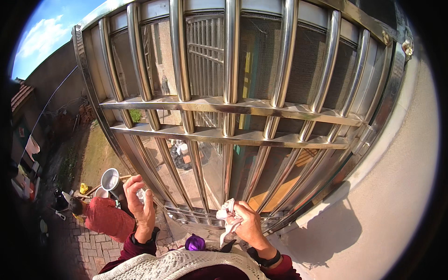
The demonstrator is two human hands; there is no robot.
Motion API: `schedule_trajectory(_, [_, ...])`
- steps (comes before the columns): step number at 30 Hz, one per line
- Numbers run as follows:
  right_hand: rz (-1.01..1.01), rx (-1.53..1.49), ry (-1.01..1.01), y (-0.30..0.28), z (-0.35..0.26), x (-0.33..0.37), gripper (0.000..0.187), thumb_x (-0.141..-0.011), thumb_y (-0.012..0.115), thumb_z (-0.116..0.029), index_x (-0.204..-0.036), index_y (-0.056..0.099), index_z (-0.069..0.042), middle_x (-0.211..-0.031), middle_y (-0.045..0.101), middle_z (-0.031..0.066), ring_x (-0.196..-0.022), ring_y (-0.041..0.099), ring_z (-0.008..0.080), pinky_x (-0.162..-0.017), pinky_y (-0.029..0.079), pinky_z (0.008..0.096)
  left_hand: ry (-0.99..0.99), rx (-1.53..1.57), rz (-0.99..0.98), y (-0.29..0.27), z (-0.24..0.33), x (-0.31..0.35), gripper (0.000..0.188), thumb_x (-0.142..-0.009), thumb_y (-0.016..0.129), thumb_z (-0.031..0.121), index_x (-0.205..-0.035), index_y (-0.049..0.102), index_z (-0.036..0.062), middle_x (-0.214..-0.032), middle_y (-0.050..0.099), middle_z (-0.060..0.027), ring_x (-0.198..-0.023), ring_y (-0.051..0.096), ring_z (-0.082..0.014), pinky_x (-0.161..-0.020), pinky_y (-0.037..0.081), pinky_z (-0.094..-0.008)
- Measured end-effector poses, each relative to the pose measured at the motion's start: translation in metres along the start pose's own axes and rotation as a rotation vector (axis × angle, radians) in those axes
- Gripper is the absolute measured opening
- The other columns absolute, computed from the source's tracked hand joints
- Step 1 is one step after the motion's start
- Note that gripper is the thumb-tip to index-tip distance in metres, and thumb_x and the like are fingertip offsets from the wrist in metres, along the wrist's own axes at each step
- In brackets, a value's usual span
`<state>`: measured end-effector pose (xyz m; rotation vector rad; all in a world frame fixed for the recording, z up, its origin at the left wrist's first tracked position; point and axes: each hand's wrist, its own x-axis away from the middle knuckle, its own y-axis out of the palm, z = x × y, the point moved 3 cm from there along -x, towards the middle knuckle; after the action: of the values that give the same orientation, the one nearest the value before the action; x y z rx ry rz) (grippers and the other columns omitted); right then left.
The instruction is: The person wipes the vertical and horizontal bars of a stainless steel security gate with a white cloth. They move the cloth along the bars, occasionally repositioning their hands to reach different sections. The person continues wiping the gate throughout the clip.
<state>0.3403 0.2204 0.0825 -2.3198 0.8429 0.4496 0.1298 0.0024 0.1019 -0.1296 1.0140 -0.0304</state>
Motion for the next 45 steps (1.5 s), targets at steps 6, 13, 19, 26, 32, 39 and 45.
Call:
schedule_trajectory(6, [-0.006, -0.347, 0.09, 0.005, -0.004, -0.002, 0.021, -0.09, 0.063, 0.001, -0.111, 0.062, 0.005, -0.104, 0.059, 0.009, -0.08, 0.065, 0.0149, -0.068, 0.054, 0.0287, 0.105, 0.323, -0.731, 0.04, 0.057, 0.016, 0.063, -0.075, 0.086, 0.034, -0.122, 0.058, 0.0021, -0.132, 0.058, -0.0196, -0.117, 0.059, -0.036, -0.095, 0.05, -0.0438])
schedule_trajectory(13, [-0.082, -0.871, 0.395, 0.025, -0.008, 0.002, 0.046, -0.096, 0.064, -0.01, -0.136, 0.043, -0.003, -0.119, 0.055, 0.0103, -0.097, 0.061, 0.0144, -0.081, 0.052, 0.0286, 0.041, 0.468, -0.971, 0.077, 0.069, 0.045, 0.097, -0.073, 0.088, 0.032, -0.151, 0.035, 0.008, -0.154, 0.037, -0.0243, -0.138, 0.043, -0.0431, -0.11, 0.041, -0.0478])
schedule_trajectory(19, [-0.101, -0.694, 0.277, 0.037, -0.006, 0.005, 0.059, -0.095, 0.068, -0.016, -0.144, 0.038, -0.003, -0.124, 0.054, 0.0068, -0.11, 0.056, 0.0148, -0.095, 0.048, 0.0294, 0.032, 0.449, -0.877, 0.075, 0.061, 0.041, 0.079, -0.076, 0.081, 0.014, -0.144, 0.042, 0.0075, -0.147, 0.045, -0.0226, -0.13, 0.052, -0.0402, -0.104, 0.047, -0.0446])
schedule_trajectory(26, [-0.194, -0.655, 0.319, 0.042, 0.005, 0.013, 0.056, -0.095, 0.061, 0.002, -0.146, 0.04, -0.003, -0.133, 0.054, 0.0104, -0.12, 0.055, 0.0185, -0.1, 0.046, 0.0322, -0.228, 0.559, -0.747, 0.071, 0.052, 0.047, 0.047, -0.077, 0.068, 0.0, -0.121, 0.053, 0.004, -0.13, 0.056, -0.0166, -0.119, 0.057, -0.0301, -0.098, 0.048, -0.0382])
schedule_trajectory(32, [-0.237, -0.722, 0.287, 0.044, 0.005, 0.012, 0.06, -0.093, 0.065, -0.002, -0.145, 0.037, -0.001, -0.131, 0.055, 0.0116, -0.12, 0.056, 0.0177, -0.099, 0.048, 0.0324, -0.42, 0.662, -0.66, 0.067, 0.045, 0.049, 0.035, -0.08, 0.06, -0.005, -0.113, 0.056, 0.0038, -0.124, 0.058, -0.0129, -0.112, 0.058, -0.0212, -0.093, 0.047, -0.0322])
schedule_trajectory(39, [-0.182, -0.648, 0.277, 0.031, 0.014, 0.014, 0.034, -0.097, 0.068, -0.016, -0.122, 0.055, 0.004, -0.127, 0.061, 0.0125, -0.103, 0.064, 0.0155, -0.091, 0.053, 0.0312, -0.541, 0.848, -0.548, 0.065, 0.039, 0.041, 0.034, -0.086, 0.06, -0.005, -0.117, 0.051, 0.0039, -0.131, 0.053, -0.0133, -0.119, 0.053, -0.0186, -0.102, 0.043, -0.0335])
schedule_trajectory(45, [-0.209, -0.822, 0.384, 0.038, 0.016, 0.008, 0.09, -0.091, 0.067, -0.058, -0.149, 0.031, 0.002, -0.144, 0.045, 0.0165, -0.131, 0.046, 0.024, -0.112, 0.036, 0.0392, -0.713, 1.01, -0.485, 0.068, 0.041, 0.039, 0.033, -0.089, 0.062, -0.003, -0.119, 0.049, 0.0031, -0.132, 0.054, -0.0146, -0.12, 0.054, -0.0199, -0.102, 0.045, -0.0342])
